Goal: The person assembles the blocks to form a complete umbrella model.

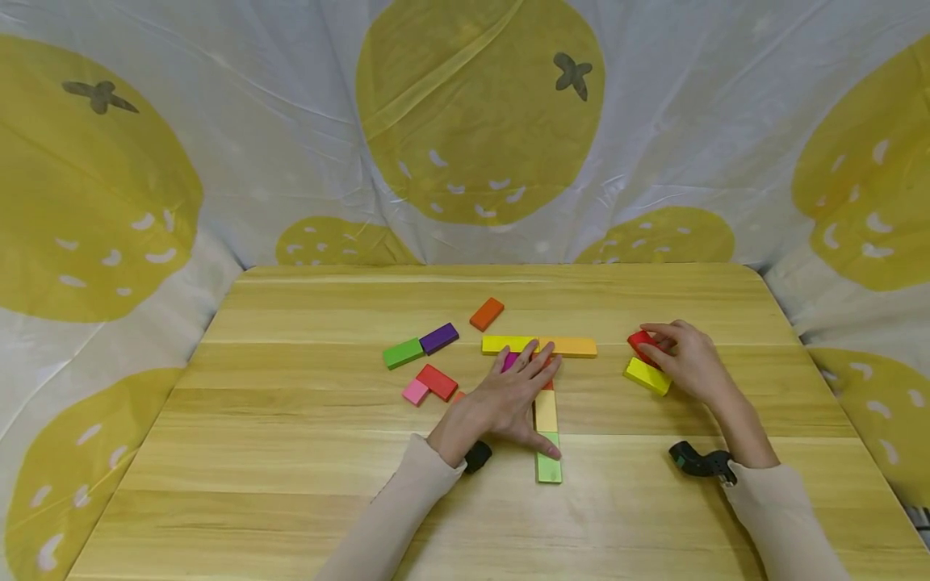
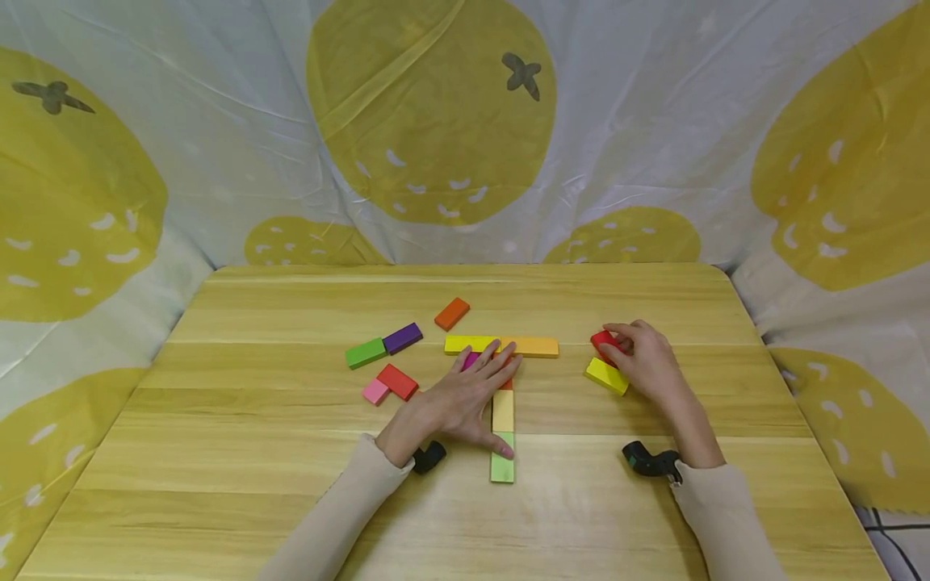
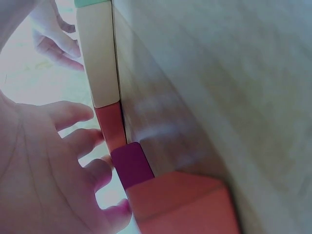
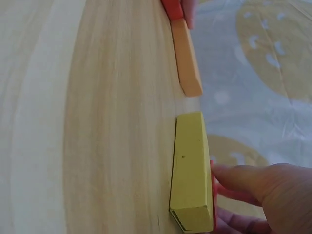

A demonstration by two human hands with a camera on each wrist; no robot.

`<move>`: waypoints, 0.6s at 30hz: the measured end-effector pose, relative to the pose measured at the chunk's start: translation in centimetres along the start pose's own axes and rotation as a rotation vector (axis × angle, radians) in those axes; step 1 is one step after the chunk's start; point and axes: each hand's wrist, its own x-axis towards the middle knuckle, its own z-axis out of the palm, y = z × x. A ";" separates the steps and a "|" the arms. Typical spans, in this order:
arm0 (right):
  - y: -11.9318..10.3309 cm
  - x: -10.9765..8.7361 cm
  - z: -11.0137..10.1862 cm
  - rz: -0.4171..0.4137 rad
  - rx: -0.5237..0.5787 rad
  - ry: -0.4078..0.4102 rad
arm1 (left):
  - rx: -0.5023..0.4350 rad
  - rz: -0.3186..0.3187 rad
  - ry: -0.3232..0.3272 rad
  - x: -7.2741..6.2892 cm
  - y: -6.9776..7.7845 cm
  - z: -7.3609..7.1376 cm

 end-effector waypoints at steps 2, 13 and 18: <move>0.1 0.0 -0.1 0.025 0.000 0.007 | 0.003 0.000 -0.002 0.0 0.0 0.0; 1.7 -0.5 -2.2 0.038 0.116 -0.188 | -0.007 0.015 0.009 -0.2 0.0 -0.1; 2.2 -0.8 -2.4 -0.062 0.154 -0.238 | 0.001 0.015 0.019 -0.2 0.0 0.0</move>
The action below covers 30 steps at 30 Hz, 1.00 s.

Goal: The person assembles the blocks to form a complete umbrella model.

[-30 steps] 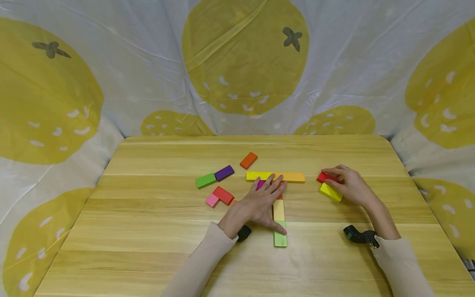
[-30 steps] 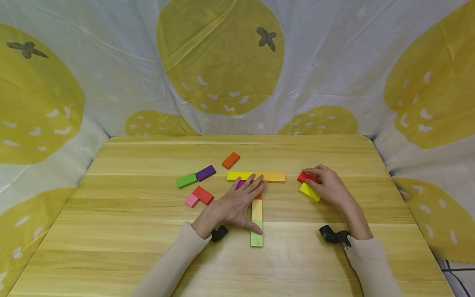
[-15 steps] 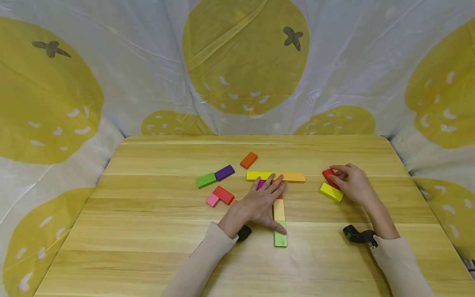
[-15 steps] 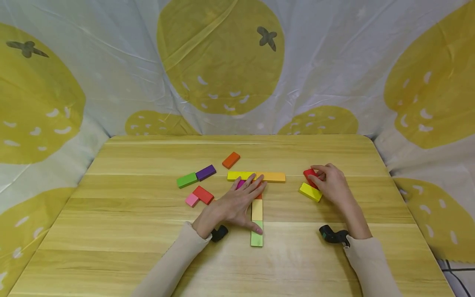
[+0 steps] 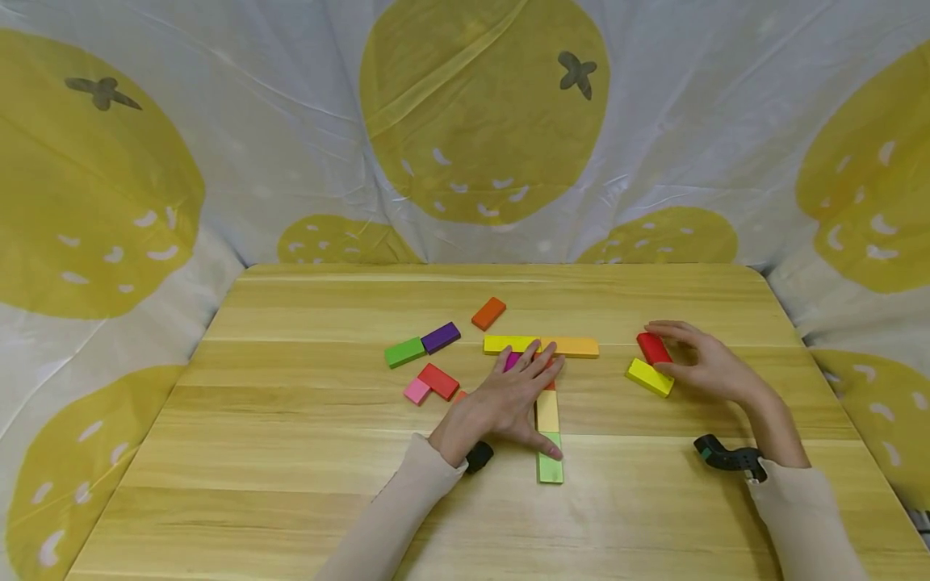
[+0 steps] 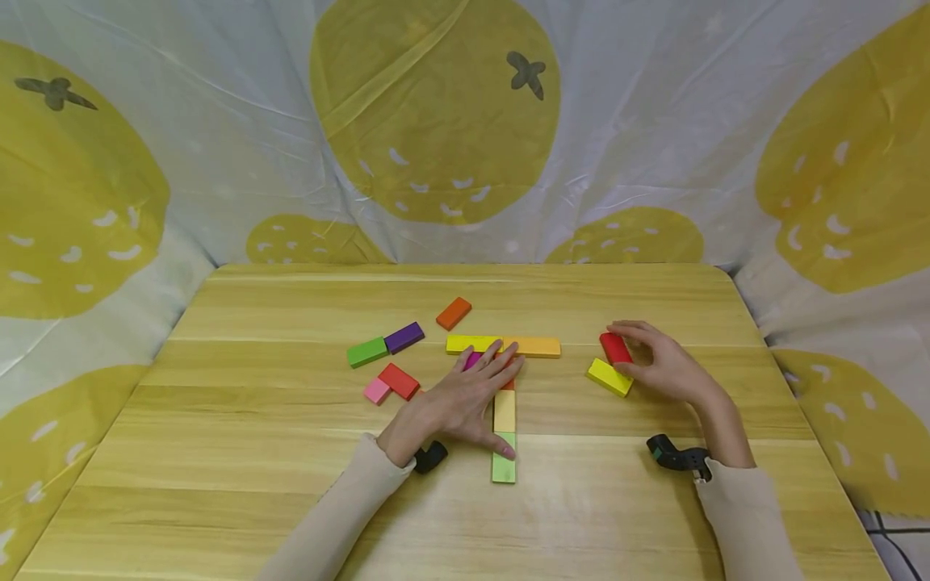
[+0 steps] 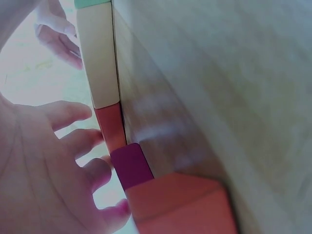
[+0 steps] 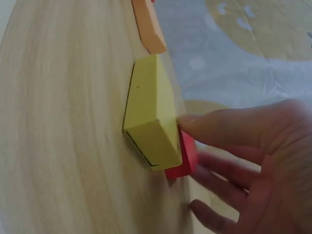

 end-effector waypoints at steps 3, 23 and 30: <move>0.3 0.0 0.1 -0.054 0.027 -0.013 | 0.004 -0.002 0.000 0.0 0.0 0.0; 0.9 -0.5 -0.7 0.015 -0.029 0.014 | 0.022 0.017 -0.008 0.0 0.0 0.1; 1.0 -0.4 -0.5 0.021 -0.057 0.049 | 0.041 0.012 -0.004 0.0 0.1 0.2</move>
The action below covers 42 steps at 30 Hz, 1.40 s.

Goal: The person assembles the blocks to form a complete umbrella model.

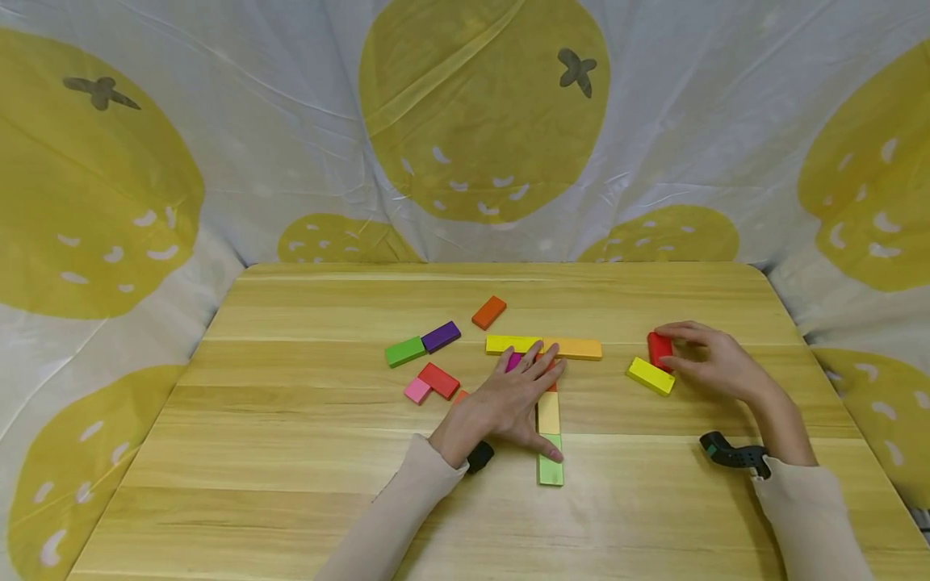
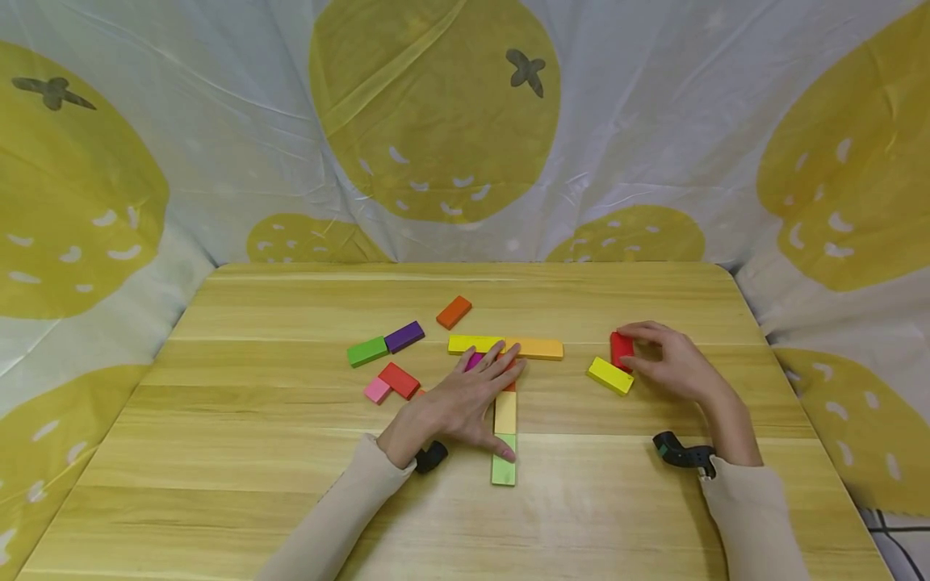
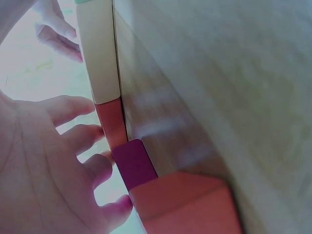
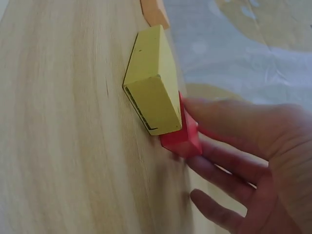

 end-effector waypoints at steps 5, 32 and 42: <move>0.2 -0.2 0.1 -0.015 0.024 -0.021 | -0.003 -0.002 -0.009 0.0 0.1 -0.1; -1.3 1.6 2.2 -0.117 -0.016 0.140 | 0.009 0.003 -0.006 0.0 0.0 0.0; -2.7 3.3 3.5 -0.162 -0.039 0.160 | 0.002 -0.006 -0.017 -0.1 0.1 -0.1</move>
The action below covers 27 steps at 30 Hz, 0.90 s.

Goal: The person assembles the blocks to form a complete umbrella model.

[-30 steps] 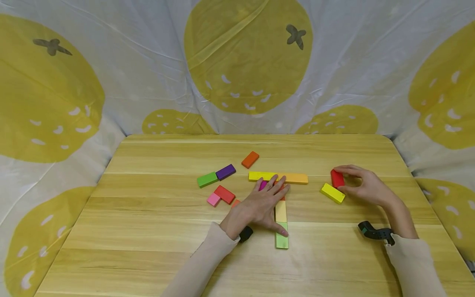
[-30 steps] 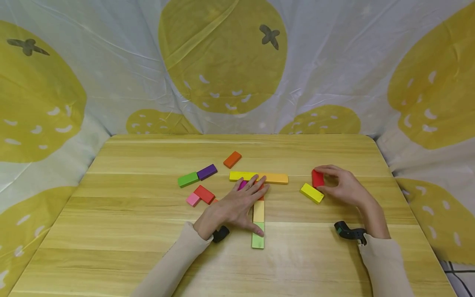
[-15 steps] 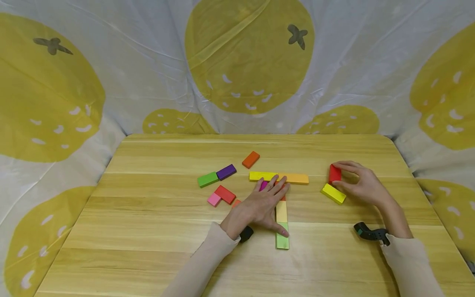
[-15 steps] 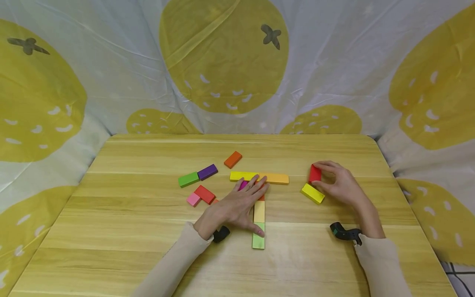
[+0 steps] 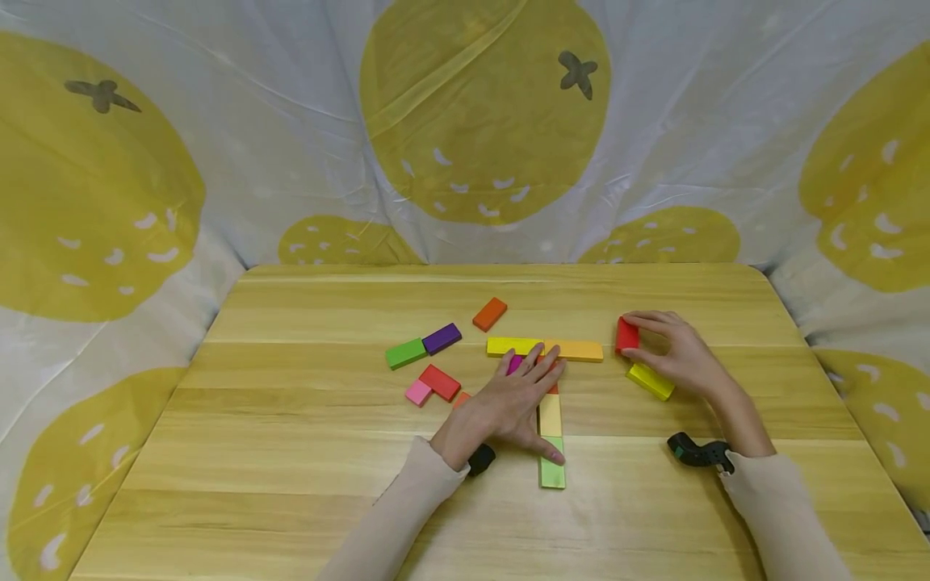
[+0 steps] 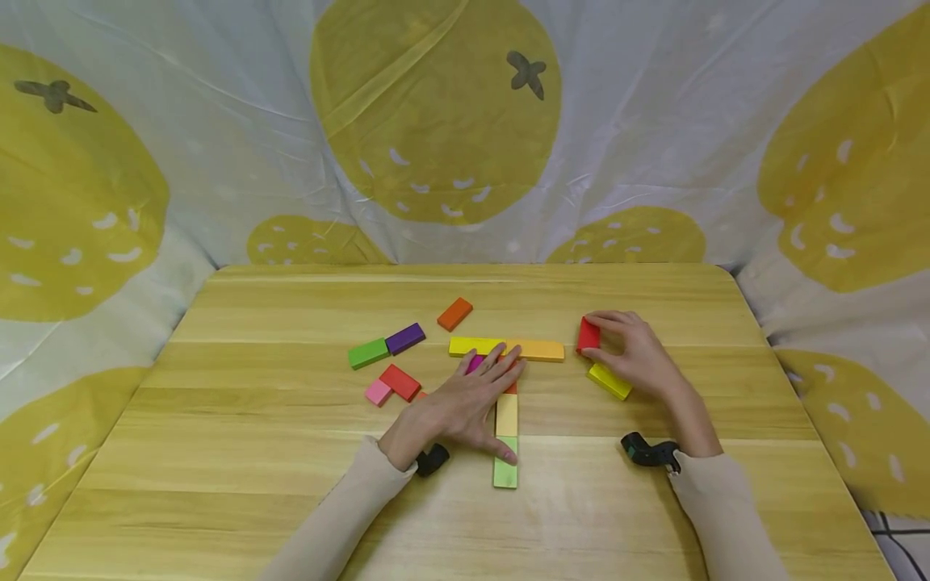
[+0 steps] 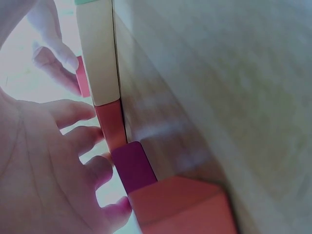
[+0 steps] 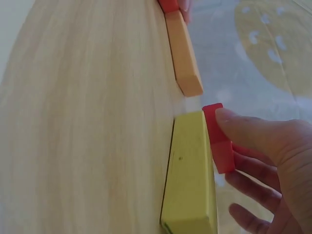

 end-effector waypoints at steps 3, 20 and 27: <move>-0.3 0.4 0.2 0.002 -0.005 -0.005 | -0.005 -0.003 -0.003 0.0 0.0 0.0; -1.3 1.3 0.8 0.112 -0.013 -0.025 | -0.010 -0.003 -0.014 0.0 0.1 -0.1; -1.1 1.2 1.4 0.150 -0.027 -0.047 | -0.008 -0.006 -0.017 0.1 0.1 0.0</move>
